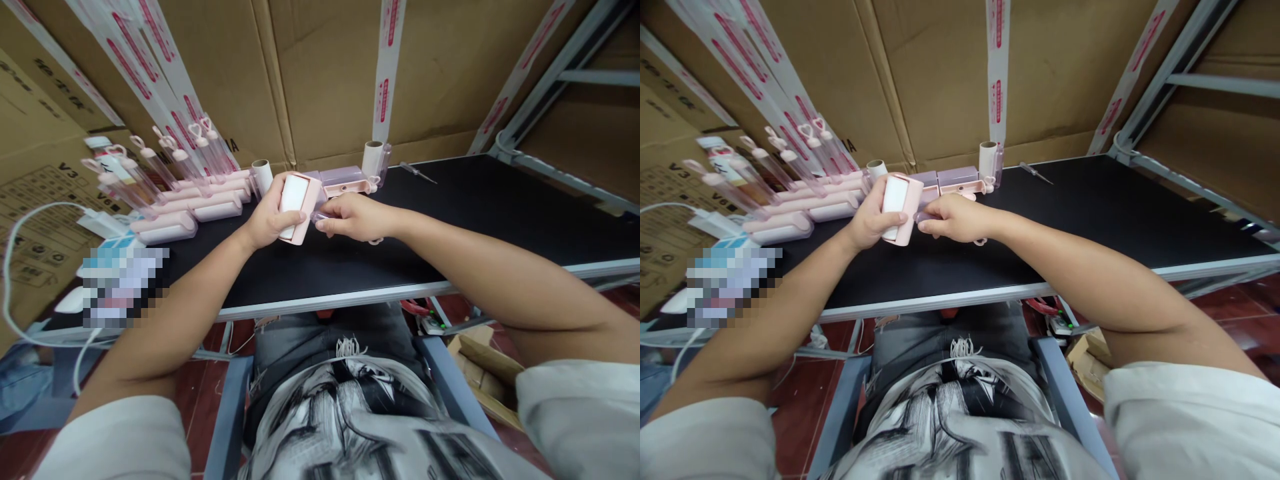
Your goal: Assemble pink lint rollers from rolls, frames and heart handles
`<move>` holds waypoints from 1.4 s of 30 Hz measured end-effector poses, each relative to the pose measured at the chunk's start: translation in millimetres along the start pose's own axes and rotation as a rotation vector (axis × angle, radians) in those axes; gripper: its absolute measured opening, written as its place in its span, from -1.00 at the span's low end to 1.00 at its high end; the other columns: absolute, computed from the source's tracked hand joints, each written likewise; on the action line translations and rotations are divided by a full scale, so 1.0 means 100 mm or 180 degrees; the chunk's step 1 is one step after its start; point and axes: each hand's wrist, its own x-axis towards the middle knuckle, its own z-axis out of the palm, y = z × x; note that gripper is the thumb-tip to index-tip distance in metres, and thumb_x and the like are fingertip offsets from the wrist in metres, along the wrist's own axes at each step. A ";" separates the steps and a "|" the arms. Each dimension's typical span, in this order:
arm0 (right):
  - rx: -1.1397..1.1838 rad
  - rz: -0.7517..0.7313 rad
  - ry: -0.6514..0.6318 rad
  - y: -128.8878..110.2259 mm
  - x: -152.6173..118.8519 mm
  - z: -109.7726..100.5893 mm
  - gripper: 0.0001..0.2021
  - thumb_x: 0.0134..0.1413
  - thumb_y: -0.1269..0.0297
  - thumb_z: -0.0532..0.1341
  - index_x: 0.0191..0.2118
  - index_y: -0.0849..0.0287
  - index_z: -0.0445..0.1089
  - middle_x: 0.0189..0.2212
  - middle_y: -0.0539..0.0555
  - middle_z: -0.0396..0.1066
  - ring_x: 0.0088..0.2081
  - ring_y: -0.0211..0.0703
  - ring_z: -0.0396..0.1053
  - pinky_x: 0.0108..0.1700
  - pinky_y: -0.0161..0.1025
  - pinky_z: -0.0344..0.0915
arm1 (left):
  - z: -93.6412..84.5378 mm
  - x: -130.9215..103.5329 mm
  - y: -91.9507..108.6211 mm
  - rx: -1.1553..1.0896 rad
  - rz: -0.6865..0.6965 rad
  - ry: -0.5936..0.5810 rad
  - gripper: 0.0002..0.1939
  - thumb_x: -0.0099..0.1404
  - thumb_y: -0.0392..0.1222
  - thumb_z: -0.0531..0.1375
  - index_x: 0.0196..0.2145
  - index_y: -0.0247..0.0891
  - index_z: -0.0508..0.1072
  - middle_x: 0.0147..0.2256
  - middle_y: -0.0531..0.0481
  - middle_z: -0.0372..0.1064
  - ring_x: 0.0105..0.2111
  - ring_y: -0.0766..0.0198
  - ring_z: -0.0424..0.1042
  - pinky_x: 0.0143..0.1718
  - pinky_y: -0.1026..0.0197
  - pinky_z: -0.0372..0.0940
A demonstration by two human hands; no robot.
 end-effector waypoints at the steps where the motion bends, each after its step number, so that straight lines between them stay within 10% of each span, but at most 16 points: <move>1: -0.0006 -0.0040 0.0009 0.00 0.00 0.00 -0.66 0.35 0.05 0.21 -0.36 0.20 0.41 -0.48 0.04 0.49 -0.44 -0.24 0.33 -0.30 -0.25 0.19 | -0.01 0.00 0.00 0.0050 0.0029 -0.0004 -0.02 0.13 0.44 0.45 0.28 -0.18 0.25 0.13 -0.17 0.41 0.11 -0.09 0.46 0.18 -0.06 0.41; 22: 0.0275 -0.0308 0.0106 0.03 0.04 0.02 -0.67 0.36 0.02 0.24 -0.33 0.18 0.38 -0.46 0.00 0.42 -0.43 -0.24 0.29 -0.31 -0.25 0.20 | -0.11 0.02 0.11 0.0050 -0.0167 0.0081 0.06 0.01 0.38 0.54 0.30 -0.08 0.25 0.11 -0.14 0.46 0.03 -0.08 0.55 0.02 -0.03 0.50; 30: 0.0793 -0.0444 0.1376 0.14 0.01 -0.13 -0.40 0.24 -0.39 0.33 -0.26 0.16 0.41 -0.44 0.00 0.34 -0.41 -0.23 0.24 -0.38 -0.24 0.13 | -0.31 0.05 0.04 -0.0298 -0.0397 0.0726 -0.31 0.32 0.41 0.31 0.21 -0.02 0.33 -0.26 -0.03 0.50 -0.39 0.15 0.53 -0.43 0.13 0.43; 37: 0.1144 -0.0425 0.1787 0.18 0.02 -0.17 -0.32 0.14 -0.51 0.33 -0.21 0.13 0.41 -0.43 0.03 0.34 -0.40 -0.20 0.36 -0.40 -0.26 0.21 | -0.19 0.00 -0.06 0.1899 -0.0319 -0.0066 -0.45 0.28 0.02 0.33 0.17 -0.24 0.57 0.11 -0.25 0.54 0.15 -0.17 0.48 0.33 -0.29 0.31; 42: 0.1153 -0.0207 0.1645 0.09 0.01 -0.09 -0.28 0.00 -0.57 0.37 -0.25 0.10 0.38 -0.44 0.04 0.38 -0.41 -0.15 0.34 -0.44 -0.23 0.20 | -0.14 -0.06 -0.12 0.2312 -0.0687 -0.0635 -0.20 0.26 0.04 0.35 0.42 -0.17 0.40 0.22 -0.32 0.44 0.21 -0.35 0.39 0.30 -0.43 0.26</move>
